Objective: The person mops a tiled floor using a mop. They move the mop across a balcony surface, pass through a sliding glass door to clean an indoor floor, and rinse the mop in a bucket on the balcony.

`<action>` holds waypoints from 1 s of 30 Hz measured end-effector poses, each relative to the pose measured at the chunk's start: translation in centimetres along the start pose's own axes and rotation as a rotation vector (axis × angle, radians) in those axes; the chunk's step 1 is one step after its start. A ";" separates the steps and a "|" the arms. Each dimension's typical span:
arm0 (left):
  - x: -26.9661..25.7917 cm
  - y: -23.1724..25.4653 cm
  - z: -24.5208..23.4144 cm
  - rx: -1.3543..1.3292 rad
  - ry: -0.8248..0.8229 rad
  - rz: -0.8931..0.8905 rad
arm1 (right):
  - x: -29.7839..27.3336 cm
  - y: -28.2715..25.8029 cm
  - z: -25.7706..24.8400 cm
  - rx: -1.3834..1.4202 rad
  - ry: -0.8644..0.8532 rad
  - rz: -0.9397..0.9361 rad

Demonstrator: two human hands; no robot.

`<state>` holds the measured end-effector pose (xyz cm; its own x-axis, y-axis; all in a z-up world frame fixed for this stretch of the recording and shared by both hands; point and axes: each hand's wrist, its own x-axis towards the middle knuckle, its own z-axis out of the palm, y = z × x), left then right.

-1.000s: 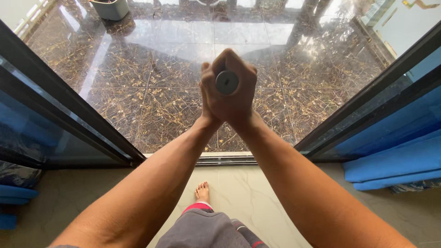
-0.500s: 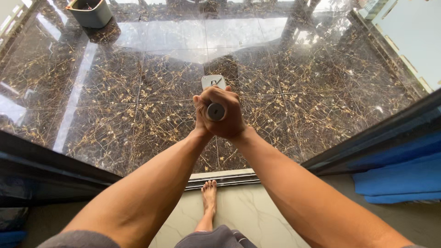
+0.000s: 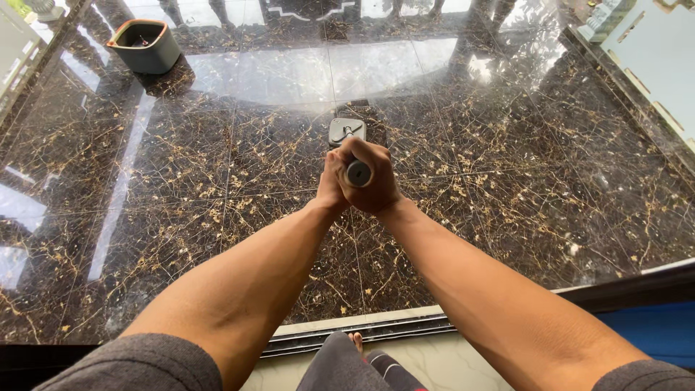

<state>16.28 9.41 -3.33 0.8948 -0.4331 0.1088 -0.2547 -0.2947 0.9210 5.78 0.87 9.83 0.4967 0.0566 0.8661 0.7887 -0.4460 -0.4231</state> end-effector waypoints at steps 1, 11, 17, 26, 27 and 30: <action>-0.3 1.0 -0.4 0.031 0.006 -0.008 | -0.3 0.2 -0.2 0.022 -0.012 -0.003; -3.8 2.4 -0.9 0.047 -0.054 0.005 | -3.7 -0.7 0.3 -0.038 0.009 0.121; -6.3 5.1 -0.5 -0.005 0.057 -0.086 | -3.7 -3.5 -1.0 -0.018 -0.019 0.136; -13.0 10.1 0.7 0.028 0.141 0.009 | -5.3 -8.8 -3.3 0.010 0.002 0.177; -13.9 10.6 1.0 0.026 0.167 0.014 | -5.5 -9.5 -3.7 -0.001 -0.005 0.161; -16.5 11.7 2.1 0.042 0.131 -0.125 | -6.7 -11.9 -4.9 -0.023 -0.018 0.141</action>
<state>-2.24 11.33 4.86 0.9599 -0.2768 0.0450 -0.1511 -0.3753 0.9145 -8.72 1.43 10.42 0.6087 0.0079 0.7934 0.7020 -0.4714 -0.5339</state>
